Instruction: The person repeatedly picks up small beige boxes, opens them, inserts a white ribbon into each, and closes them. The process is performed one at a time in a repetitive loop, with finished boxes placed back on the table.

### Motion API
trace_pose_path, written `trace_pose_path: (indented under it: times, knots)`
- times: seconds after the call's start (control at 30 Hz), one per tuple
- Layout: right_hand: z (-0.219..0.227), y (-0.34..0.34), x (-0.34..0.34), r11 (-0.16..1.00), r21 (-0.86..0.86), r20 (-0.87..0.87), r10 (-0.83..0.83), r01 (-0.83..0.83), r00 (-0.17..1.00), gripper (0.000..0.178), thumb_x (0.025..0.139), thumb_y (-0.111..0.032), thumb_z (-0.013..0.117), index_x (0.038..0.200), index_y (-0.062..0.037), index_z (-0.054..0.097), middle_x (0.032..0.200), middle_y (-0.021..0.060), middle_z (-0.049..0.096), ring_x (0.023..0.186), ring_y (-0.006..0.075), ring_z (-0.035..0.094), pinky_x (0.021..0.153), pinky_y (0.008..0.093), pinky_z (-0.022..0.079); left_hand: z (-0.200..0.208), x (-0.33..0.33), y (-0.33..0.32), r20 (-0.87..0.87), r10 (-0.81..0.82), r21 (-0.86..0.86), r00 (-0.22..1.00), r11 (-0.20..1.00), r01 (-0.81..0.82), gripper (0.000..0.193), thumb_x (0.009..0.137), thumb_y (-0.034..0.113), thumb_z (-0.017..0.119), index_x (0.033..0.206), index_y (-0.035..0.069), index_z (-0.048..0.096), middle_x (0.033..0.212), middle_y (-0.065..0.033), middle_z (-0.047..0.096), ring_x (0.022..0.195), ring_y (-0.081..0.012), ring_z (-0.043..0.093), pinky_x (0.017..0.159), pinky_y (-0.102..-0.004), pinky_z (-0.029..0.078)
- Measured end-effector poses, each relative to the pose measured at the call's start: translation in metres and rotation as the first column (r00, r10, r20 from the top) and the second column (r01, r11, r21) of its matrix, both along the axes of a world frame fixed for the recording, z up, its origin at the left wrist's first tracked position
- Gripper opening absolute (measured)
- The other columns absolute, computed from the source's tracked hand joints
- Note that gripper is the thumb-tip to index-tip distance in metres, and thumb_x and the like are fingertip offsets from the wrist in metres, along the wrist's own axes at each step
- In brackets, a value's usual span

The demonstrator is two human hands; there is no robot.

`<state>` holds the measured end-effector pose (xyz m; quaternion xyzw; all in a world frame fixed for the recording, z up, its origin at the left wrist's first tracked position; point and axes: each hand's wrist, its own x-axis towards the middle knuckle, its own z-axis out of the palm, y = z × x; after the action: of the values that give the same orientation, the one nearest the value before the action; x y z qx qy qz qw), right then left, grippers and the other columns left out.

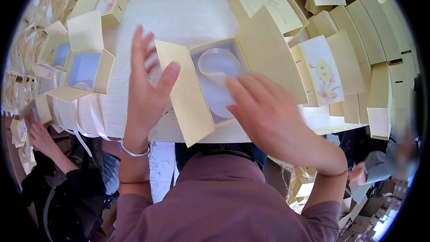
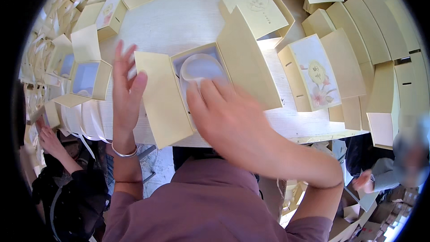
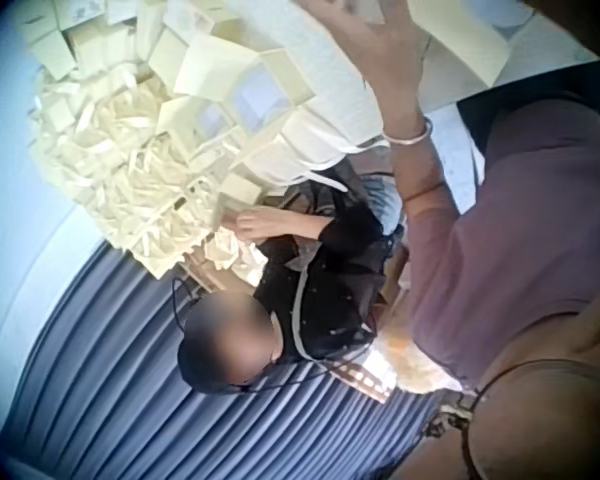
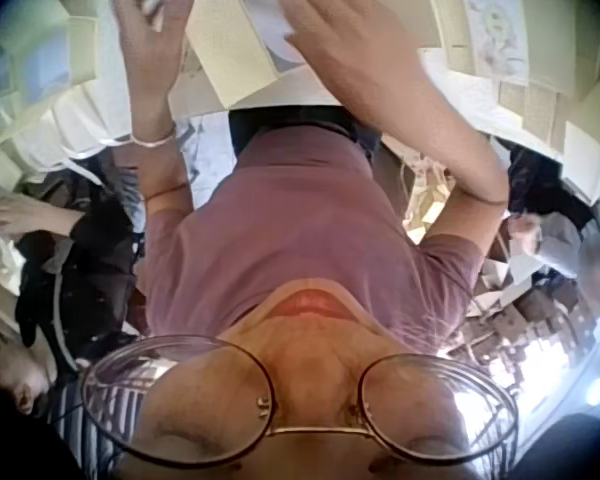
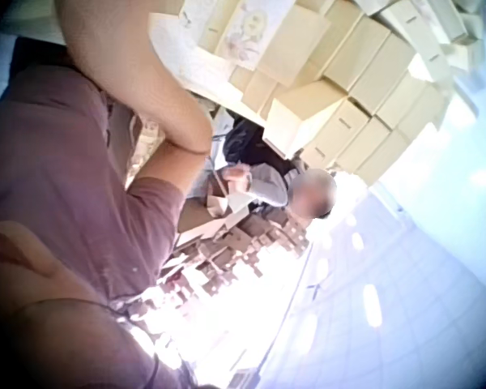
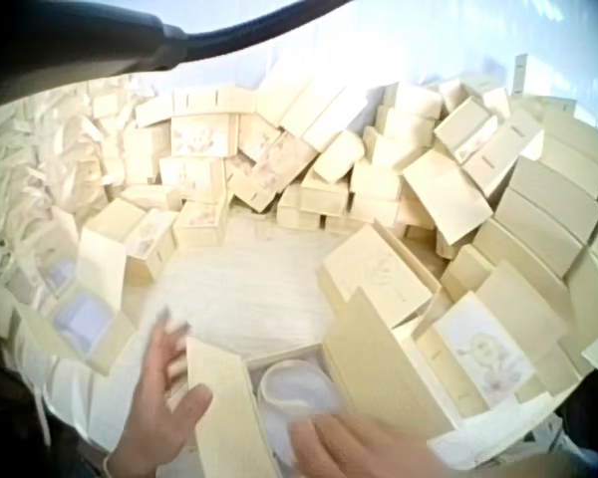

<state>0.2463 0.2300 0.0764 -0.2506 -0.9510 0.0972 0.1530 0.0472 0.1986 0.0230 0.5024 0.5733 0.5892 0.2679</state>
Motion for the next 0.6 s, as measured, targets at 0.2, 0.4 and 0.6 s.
trace_pose_path:
  times: [0.2, 0.4, 0.6]
  knots:
    - [-0.062, 0.024, -0.029, 0.991, 0.112, 0.265, -0.101, 0.073, 0.959, 0.048, 0.071, -0.001, 0.054, 0.118, 0.0005, 0.04, 0.077, 0.0111, 0.054, 0.07, 0.0252, 0.053, 0.06, 0.0333, 0.041, 0.033, 0.007, -0.013, -0.525, -0.044, 0.272, 0.85, 0.938, 0.216, 0.061, 0.07, 0.013, 0.061, 0.124, -0.002, 0.037, 0.126, -0.0189, 0.039, 0.116, -0.032, 0.037, 0.097, -0.0389, 0.028]
    - [0.021, 0.03, -0.004, 0.295, -0.856, -0.513, -0.37, -0.425, 0.775, 0.039, 0.076, -0.002, 0.051, 0.114, -0.0012, 0.043, 0.076, 0.0117, 0.058, 0.075, 0.0216, 0.058, 0.069, 0.0322, 0.046, 0.048, 0.025, 0.001, -0.389, -0.309, 0.103, 0.868, 0.922, 0.374, 0.057, 0.071, 0.016, 0.06, 0.121, -0.003, 0.039, 0.124, -0.0149, 0.042, 0.117, -0.0243, 0.039, 0.098, -0.0341, 0.027]
    - [0.062, 0.03, 0.036, 0.393, -0.588, -0.785, -0.488, -0.707, 0.382, 0.021, 0.079, 0.001, 0.047, 0.1, -0.0002, 0.046, 0.071, 0.005, 0.048, 0.055, 0.0134, 0.043, 0.056, 0.0238, 0.037, 0.074, 0.035, 0.023, 0.164, -0.716, -0.24, 0.678, 0.638, 0.732, 0.027, 0.087, 0.023, 0.05, 0.095, -0.002, 0.055, 0.068, -0.0038, 0.054, 0.062, -0.0101, 0.051, 0.063, -0.0222, 0.043]
